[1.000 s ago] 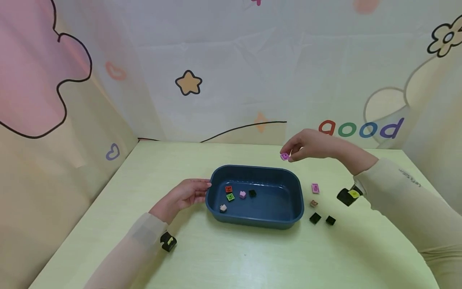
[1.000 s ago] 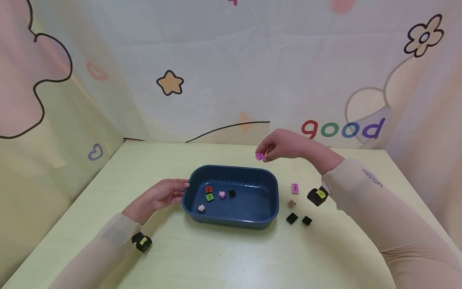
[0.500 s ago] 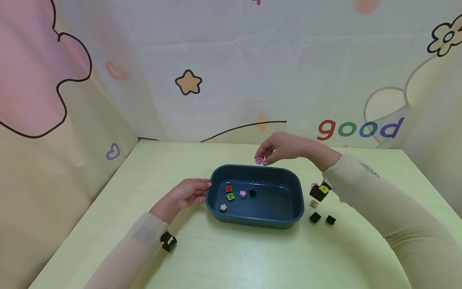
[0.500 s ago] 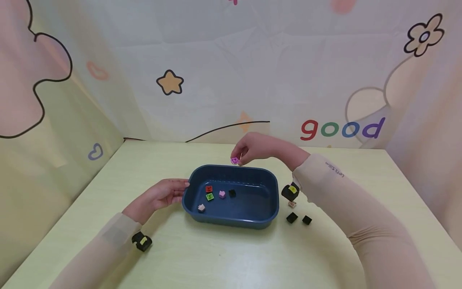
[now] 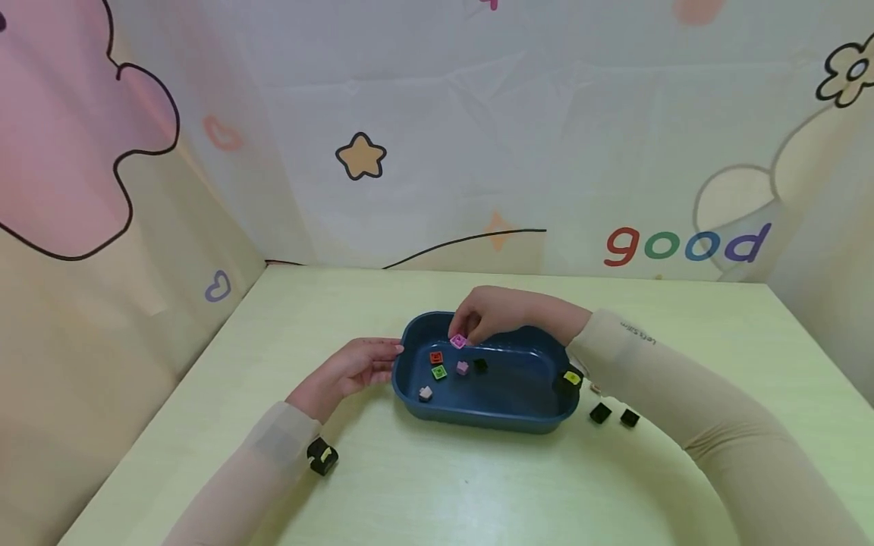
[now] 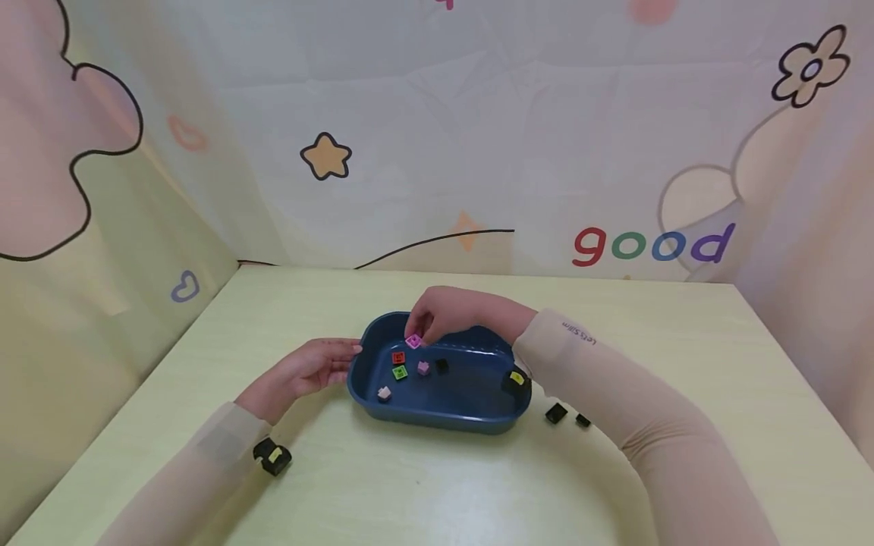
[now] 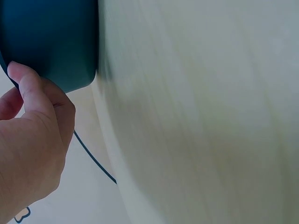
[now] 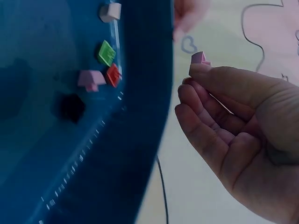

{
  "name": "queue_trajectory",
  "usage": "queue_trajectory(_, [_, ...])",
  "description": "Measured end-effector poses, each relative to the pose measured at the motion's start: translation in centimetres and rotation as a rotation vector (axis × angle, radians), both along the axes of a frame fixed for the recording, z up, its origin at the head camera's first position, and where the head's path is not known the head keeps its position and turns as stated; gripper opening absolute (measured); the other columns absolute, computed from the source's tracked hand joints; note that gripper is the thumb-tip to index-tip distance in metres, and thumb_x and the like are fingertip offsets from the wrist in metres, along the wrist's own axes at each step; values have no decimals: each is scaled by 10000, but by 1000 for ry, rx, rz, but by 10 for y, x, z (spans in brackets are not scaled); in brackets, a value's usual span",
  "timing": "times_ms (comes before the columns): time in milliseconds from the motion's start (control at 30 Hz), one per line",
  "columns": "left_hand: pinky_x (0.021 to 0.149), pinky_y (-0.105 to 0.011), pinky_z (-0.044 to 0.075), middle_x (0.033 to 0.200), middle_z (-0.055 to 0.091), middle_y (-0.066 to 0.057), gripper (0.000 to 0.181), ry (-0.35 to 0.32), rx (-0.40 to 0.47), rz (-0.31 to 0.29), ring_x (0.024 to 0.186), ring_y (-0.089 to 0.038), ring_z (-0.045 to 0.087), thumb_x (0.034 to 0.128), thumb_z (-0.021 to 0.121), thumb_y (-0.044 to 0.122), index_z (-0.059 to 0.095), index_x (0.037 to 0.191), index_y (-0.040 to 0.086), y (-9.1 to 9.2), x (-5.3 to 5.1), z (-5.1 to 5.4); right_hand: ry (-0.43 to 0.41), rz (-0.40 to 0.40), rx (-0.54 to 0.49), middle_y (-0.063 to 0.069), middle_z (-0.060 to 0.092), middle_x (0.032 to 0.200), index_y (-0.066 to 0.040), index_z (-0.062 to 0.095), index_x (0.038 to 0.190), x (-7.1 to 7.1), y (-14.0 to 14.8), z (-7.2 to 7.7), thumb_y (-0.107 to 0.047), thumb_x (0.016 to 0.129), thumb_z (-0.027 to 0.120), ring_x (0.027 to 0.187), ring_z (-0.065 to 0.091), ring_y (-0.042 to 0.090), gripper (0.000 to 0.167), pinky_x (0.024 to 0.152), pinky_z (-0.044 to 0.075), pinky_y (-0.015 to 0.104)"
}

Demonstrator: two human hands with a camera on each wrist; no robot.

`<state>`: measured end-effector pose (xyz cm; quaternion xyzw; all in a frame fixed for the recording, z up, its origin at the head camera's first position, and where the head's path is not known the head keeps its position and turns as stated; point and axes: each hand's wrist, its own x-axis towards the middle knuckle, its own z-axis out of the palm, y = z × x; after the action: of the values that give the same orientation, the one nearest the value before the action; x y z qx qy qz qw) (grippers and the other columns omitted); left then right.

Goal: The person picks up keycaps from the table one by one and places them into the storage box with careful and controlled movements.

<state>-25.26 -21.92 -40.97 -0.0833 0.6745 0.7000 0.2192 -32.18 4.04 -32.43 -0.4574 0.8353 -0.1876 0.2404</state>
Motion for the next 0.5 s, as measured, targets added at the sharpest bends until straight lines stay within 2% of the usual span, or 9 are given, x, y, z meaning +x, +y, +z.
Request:
queue_trajectory(133, [644, -137, 592, 796, 699, 57, 452, 5, 4, -2, 697, -45, 646, 1070, 500, 89, 444, 1474, -104, 1, 1, -2, -25, 2, 45, 126, 749, 1132, -6, 730, 1208, 2, -9, -12, -48, 951, 694, 865, 627, 102, 263, 849, 603, 222])
queue_trajectory(500, [633, -135, 589, 779, 704, 57, 458, -6, 11, 3, 674, -40, 649, 1072, 501, 92, 436, 1483, -99, -1, 0, -1, -63, 30, 107, 106, 747, 1104, -41, 749, 1157, 4, -21, -30, -42, 947, 701, 860, 618, 95, 216, 842, 597, 209])
